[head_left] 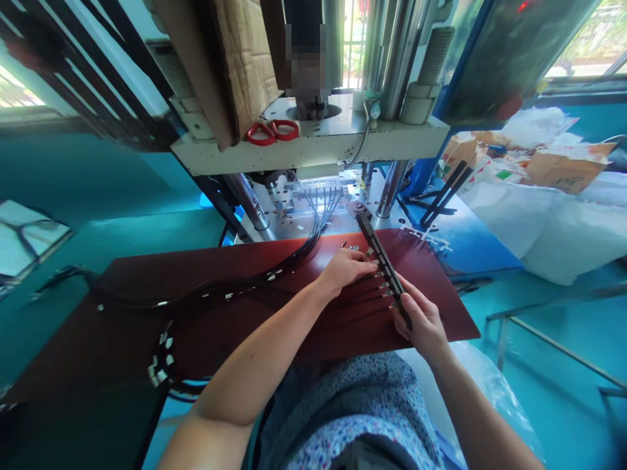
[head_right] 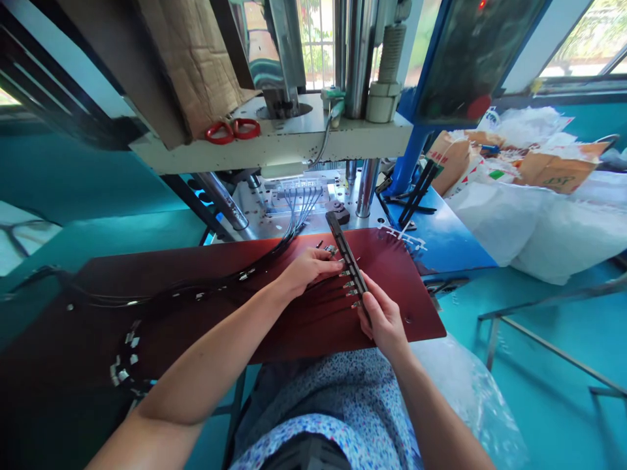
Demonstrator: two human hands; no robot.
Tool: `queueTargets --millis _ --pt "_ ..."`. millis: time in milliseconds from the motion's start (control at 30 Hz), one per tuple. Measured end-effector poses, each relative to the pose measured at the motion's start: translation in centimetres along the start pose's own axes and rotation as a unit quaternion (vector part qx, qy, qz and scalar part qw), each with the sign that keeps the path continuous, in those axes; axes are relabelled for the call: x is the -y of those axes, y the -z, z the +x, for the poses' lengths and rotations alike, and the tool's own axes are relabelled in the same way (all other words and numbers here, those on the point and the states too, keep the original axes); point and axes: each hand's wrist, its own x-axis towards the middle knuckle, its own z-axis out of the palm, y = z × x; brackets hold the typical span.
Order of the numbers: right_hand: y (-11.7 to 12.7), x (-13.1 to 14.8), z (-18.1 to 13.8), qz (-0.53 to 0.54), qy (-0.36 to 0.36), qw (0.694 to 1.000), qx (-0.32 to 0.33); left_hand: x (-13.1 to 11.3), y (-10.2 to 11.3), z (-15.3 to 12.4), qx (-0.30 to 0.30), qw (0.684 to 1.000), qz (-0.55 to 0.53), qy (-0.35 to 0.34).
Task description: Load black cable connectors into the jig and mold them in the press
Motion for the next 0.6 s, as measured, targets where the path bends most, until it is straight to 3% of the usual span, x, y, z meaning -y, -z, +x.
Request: queueTargets --millis 133,233,467,600 --pt "-0.1 0.2 -0.1 -0.008 0.001 1.0 -0.003 -0.9 0.5 -0.1 0.033 0.998 -0.008 0.046" --pt "-0.6 0.5 -0.1 -0.024 -0.002 1.0 -0.013 -0.7 0.5 0.1 0.03 0.999 -0.027 0.035" --pt "-0.7 0.5 0.1 -0.031 -0.007 0.999 -0.015 0.9 0.5 0.3 0.003 0.995 -0.019 -0.096" --pt "-0.2 0.1 0.1 -0.001 0.012 1.0 -0.015 1.0 0.9 0.7 -0.049 0.986 -0.014 -0.161"
